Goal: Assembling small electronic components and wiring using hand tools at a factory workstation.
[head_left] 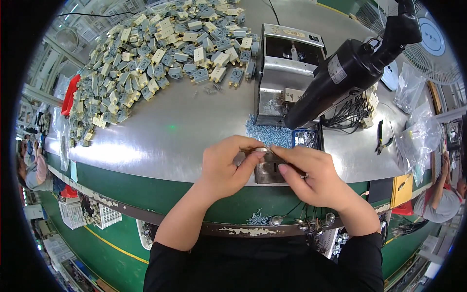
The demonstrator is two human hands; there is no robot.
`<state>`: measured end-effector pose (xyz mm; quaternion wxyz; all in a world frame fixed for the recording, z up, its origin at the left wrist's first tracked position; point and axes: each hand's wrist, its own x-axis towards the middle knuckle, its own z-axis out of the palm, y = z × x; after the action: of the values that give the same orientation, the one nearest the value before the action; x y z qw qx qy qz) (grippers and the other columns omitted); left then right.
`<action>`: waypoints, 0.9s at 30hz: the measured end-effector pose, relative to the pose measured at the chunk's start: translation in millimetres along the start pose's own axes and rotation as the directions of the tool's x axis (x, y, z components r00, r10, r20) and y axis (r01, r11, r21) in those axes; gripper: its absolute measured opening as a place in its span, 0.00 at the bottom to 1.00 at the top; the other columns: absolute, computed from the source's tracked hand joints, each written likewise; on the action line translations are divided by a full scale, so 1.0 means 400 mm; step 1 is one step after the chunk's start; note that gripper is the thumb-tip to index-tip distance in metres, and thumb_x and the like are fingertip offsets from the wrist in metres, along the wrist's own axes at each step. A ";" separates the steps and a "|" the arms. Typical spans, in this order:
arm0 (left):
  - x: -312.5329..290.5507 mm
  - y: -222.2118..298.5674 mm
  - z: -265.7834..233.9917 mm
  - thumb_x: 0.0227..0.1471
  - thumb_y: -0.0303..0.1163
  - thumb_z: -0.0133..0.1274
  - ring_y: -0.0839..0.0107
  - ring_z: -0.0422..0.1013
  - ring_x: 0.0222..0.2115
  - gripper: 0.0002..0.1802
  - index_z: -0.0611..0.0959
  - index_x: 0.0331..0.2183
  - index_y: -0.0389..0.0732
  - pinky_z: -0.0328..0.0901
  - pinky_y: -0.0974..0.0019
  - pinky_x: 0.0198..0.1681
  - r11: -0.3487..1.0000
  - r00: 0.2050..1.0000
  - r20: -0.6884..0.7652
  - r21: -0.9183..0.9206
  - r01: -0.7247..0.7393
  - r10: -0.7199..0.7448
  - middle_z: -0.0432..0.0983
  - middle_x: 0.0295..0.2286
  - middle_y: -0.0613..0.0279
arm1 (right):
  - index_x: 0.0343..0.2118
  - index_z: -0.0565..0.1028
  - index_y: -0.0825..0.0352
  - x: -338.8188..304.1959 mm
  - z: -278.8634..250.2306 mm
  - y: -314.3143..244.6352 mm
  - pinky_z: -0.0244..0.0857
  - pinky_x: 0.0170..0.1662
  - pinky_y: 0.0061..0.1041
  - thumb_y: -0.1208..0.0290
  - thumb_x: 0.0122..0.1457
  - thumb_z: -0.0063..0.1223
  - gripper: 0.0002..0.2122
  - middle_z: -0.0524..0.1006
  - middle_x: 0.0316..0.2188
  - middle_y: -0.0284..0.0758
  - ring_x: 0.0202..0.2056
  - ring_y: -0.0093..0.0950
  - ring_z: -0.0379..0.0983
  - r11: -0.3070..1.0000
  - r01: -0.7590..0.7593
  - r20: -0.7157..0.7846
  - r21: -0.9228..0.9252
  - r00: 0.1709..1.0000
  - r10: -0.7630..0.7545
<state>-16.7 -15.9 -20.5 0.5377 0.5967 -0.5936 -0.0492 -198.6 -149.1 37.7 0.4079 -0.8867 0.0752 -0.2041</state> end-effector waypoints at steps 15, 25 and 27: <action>-0.051 0.052 0.033 0.67 0.36 0.54 0.67 0.80 0.22 0.16 0.77 0.45 0.31 0.74 0.67 0.26 -0.244 0.675 0.709 -0.704 0.667 -0.203 0.83 0.29 0.52 | 0.31 0.82 0.70 -0.018 -0.068 0.051 0.69 0.27 0.27 0.76 0.55 0.63 0.04 0.81 0.23 0.38 0.23 0.32 0.79 0.980 -0.076 0.152 0.182 0.987 0.048; -0.047 0.046 0.034 0.66 0.32 0.56 0.67 0.82 0.26 0.14 0.77 0.46 0.31 0.78 0.65 0.33 -0.061 0.746 0.597 -0.791 0.609 -0.297 0.84 0.33 0.51 | 0.42 0.84 0.71 -0.004 -0.067 0.064 0.71 0.29 0.26 0.83 0.55 0.57 0.12 0.82 0.24 0.41 0.24 0.34 0.81 0.981 0.046 0.119 0.188 0.990 -0.069; -0.045 0.046 0.035 0.66 0.31 0.56 0.67 0.82 0.27 0.14 0.76 0.46 0.31 0.78 0.64 0.34 -0.062 0.743 0.590 -0.794 0.604 -0.315 0.84 0.33 0.51 | 0.43 0.84 0.71 -0.010 -0.052 0.061 0.72 0.29 0.26 0.84 0.56 0.56 0.13 0.83 0.25 0.42 0.24 0.34 0.81 0.984 0.028 0.097 0.175 0.994 -0.046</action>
<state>-43.6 -5.1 -24.0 0.6644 0.2532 -0.2268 -0.6656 -210.3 -178.4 30.1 0.4831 -0.8581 0.0201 -0.1726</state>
